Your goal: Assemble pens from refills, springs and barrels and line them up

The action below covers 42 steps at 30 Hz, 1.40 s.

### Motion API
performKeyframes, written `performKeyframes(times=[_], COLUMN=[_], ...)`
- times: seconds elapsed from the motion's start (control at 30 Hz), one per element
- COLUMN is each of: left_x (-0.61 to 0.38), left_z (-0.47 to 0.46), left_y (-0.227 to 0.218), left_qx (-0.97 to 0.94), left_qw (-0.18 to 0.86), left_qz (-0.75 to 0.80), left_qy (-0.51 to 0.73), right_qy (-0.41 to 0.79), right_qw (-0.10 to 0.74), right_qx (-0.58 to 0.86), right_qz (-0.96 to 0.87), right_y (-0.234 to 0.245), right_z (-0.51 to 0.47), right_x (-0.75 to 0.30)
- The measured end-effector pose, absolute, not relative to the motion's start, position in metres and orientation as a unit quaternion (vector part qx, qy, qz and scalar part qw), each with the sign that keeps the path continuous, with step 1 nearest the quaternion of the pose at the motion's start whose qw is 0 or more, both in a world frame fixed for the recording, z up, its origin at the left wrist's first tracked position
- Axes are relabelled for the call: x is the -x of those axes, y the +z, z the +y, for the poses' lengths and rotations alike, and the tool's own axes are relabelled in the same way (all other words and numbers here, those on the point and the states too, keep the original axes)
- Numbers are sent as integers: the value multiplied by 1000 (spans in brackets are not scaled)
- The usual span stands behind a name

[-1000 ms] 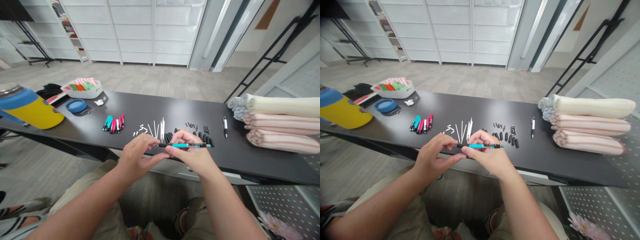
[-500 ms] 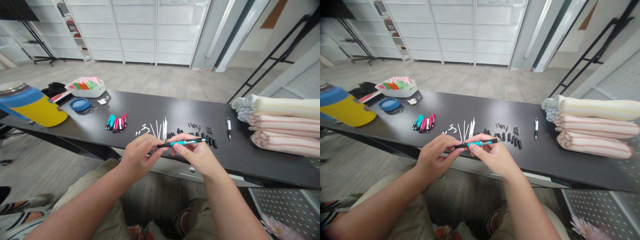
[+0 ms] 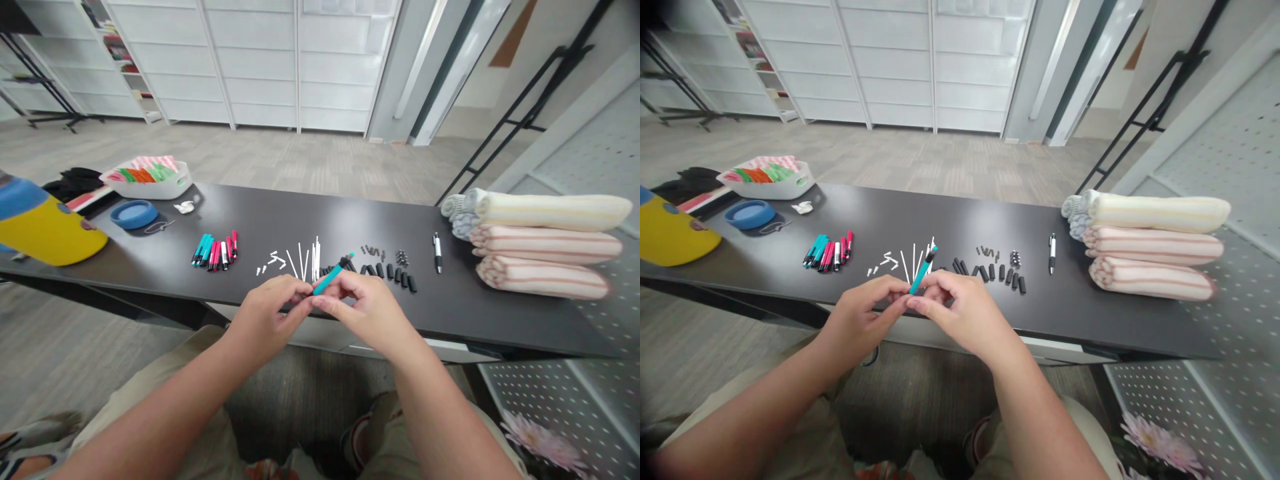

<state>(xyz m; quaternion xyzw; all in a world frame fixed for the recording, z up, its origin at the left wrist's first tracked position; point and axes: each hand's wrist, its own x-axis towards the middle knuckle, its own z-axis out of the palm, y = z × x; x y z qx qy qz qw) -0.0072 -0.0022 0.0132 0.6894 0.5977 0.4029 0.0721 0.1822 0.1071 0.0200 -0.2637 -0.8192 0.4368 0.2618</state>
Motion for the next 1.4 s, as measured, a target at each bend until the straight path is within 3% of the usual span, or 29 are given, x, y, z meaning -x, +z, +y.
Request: performKeyframes(times=[0.13, 0.27, 0.43, 0.8, 1.2, 1.3, 1.4], left_x=[9, 12, 8, 4, 5, 5, 5], left_z=[-1, 2, 5, 8, 9, 8, 7], left_y=[13, 12, 15, 14, 14, 15, 18], left_qx=[-610, -527, -391, -317, -305, -287, -269], left_qw=[207, 317, 420, 488, 490, 491, 504], left_qz=[605, 575, 548, 487, 478, 473, 445], left_qy=[468, 540, 609, 651, 662, 673, 689], right_qy=[379, 128, 16, 86, 93, 109, 225], right_qw=[286, 349, 298, 194, 171, 231, 366], right_qx=[288, 455, 535, 575, 598, 601, 541], right_qz=[-831, -809, -790, -790, -777, -758, -723], right_y=[27, 24, 7, -5, -4, 2, 13], right_z=[125, 164, 201, 208, 208, 204, 187], right_x=[-202, -243, -288, -287, -288, -286, -270])
